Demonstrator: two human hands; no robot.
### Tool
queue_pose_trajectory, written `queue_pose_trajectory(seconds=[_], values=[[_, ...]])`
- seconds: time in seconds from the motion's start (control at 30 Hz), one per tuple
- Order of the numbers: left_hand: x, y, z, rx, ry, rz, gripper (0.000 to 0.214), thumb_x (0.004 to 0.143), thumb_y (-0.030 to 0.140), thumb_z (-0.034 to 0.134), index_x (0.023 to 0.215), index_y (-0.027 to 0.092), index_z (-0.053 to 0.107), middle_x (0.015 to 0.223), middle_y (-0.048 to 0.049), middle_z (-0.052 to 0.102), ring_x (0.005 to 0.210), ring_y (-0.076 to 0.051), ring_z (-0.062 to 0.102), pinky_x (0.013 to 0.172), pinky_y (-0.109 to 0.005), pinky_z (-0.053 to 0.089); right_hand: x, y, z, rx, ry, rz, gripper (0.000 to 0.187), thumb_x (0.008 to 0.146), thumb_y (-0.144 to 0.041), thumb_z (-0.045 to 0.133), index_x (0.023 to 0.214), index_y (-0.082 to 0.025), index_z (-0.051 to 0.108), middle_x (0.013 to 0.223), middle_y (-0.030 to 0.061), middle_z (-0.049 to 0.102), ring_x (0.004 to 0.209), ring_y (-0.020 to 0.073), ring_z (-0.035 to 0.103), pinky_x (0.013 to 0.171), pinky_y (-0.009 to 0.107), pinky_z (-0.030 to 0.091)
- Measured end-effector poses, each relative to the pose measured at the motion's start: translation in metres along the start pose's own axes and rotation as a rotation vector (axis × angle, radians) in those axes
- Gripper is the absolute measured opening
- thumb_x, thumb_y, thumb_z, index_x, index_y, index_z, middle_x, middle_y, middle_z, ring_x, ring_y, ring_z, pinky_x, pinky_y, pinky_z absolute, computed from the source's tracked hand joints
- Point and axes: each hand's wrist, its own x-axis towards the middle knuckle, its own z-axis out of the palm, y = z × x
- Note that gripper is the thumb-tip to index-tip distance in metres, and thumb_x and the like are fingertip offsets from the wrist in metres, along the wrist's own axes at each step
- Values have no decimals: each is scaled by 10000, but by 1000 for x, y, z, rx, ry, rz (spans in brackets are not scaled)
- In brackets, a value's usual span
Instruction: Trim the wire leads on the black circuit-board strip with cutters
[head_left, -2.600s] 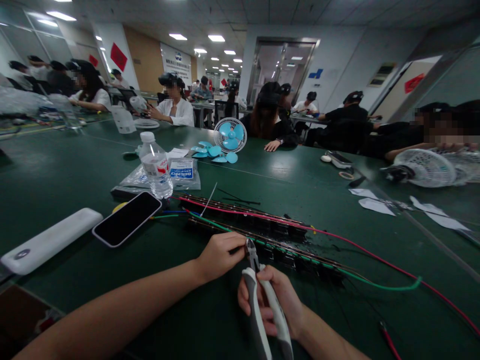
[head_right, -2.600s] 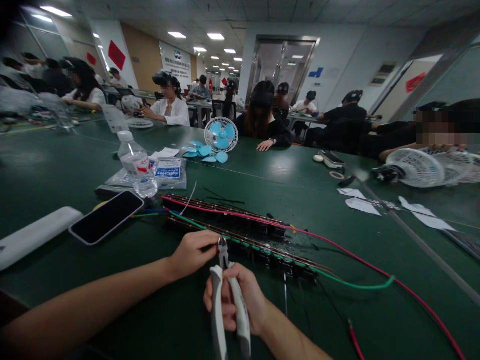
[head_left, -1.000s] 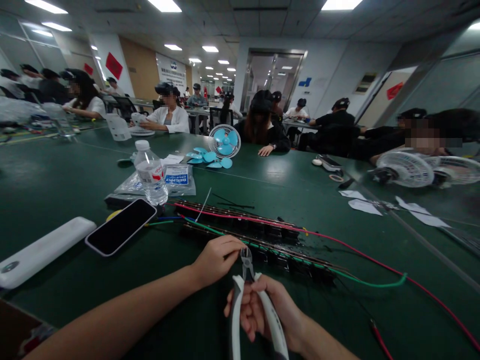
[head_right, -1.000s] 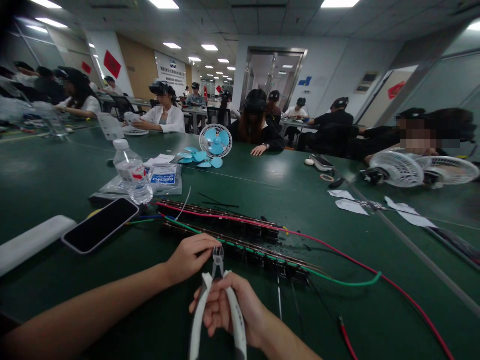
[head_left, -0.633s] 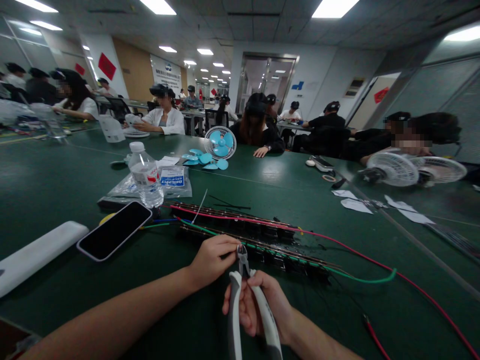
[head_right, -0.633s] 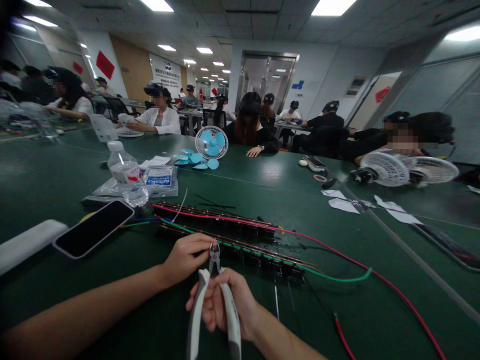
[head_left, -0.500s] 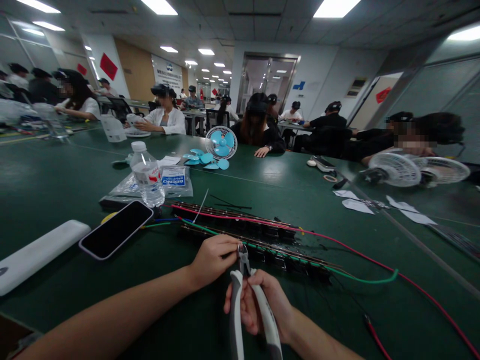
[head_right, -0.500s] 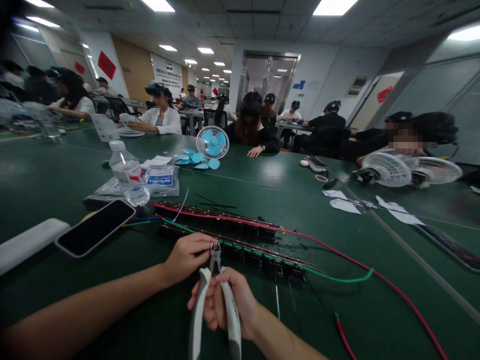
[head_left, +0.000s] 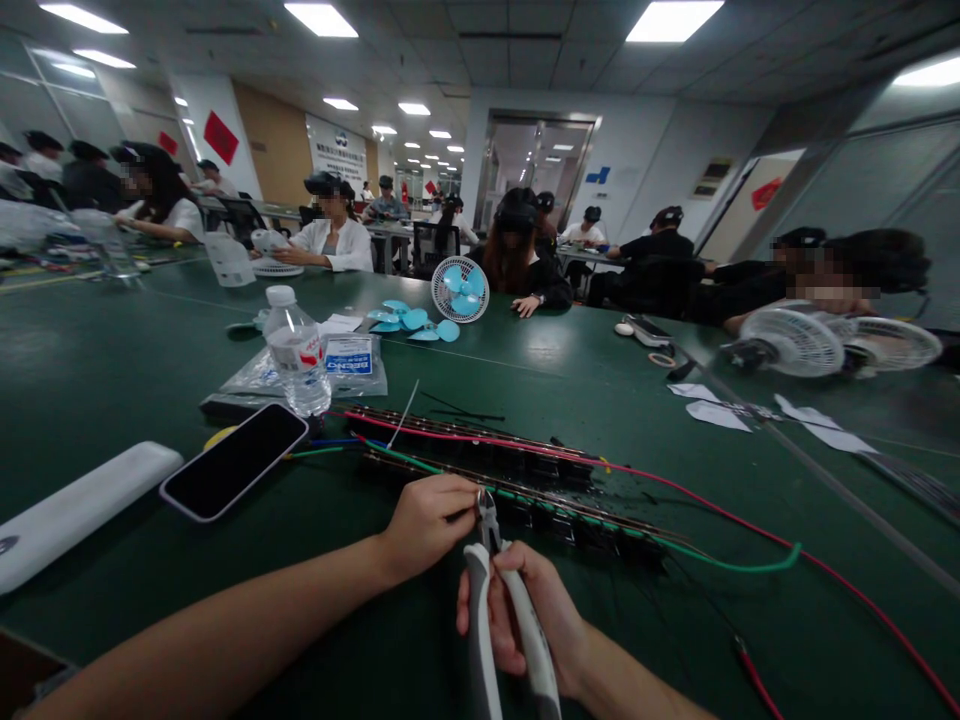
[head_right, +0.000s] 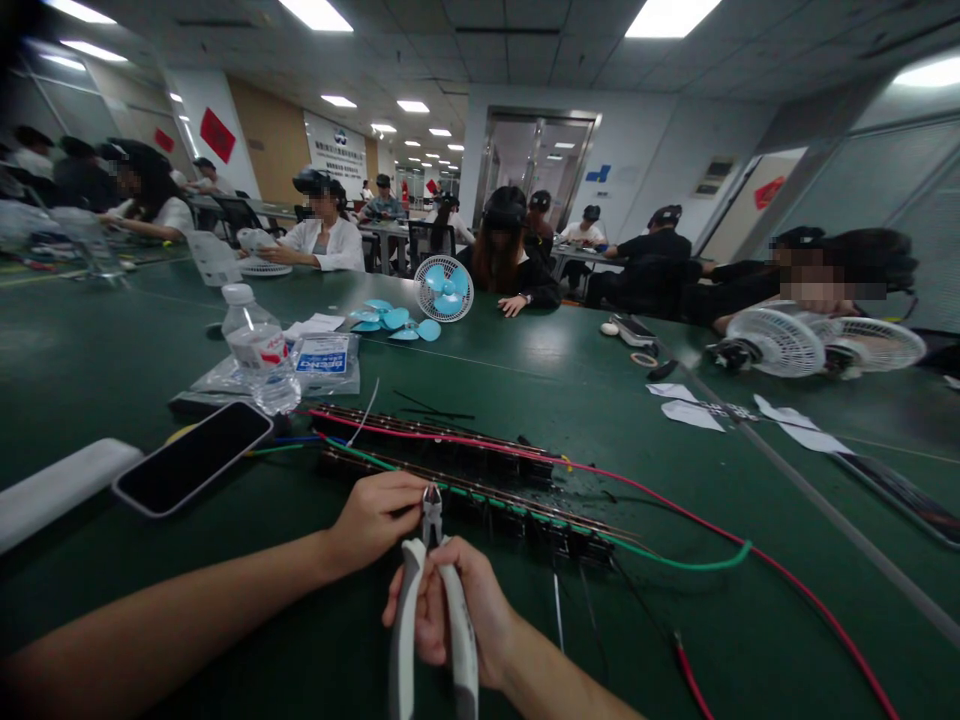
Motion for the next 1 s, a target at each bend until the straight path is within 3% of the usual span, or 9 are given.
queue_pose_trajectory(seconds=[0.27,0.67,1.0], values=[[0,2,0,24,-23,-8,169,792,114,547,849,171,695,890,-42,700,789,-151,648,754,-282,528,0,0,1,2,10,28,493,705,-411,368,835,-12,629,700,166,652,355,79,429,310,178,284],[0,2,0,28,-18,10,171,796,129,538,843,175,696,879,-47,700,774,-152,651,741,-283,535,-1,3,7,19,47,-9,435,732,-398,362,777,-49,618,608,135,622,349,56,297,328,174,242],[2,4,-2,12,-56,-27,187,805,114,525,868,170,692,895,-44,694,786,-149,641,752,-278,524,-2,2,5,21,23,20,441,736,-399,340,783,-56,612,660,147,634,357,63,334,323,181,302]])
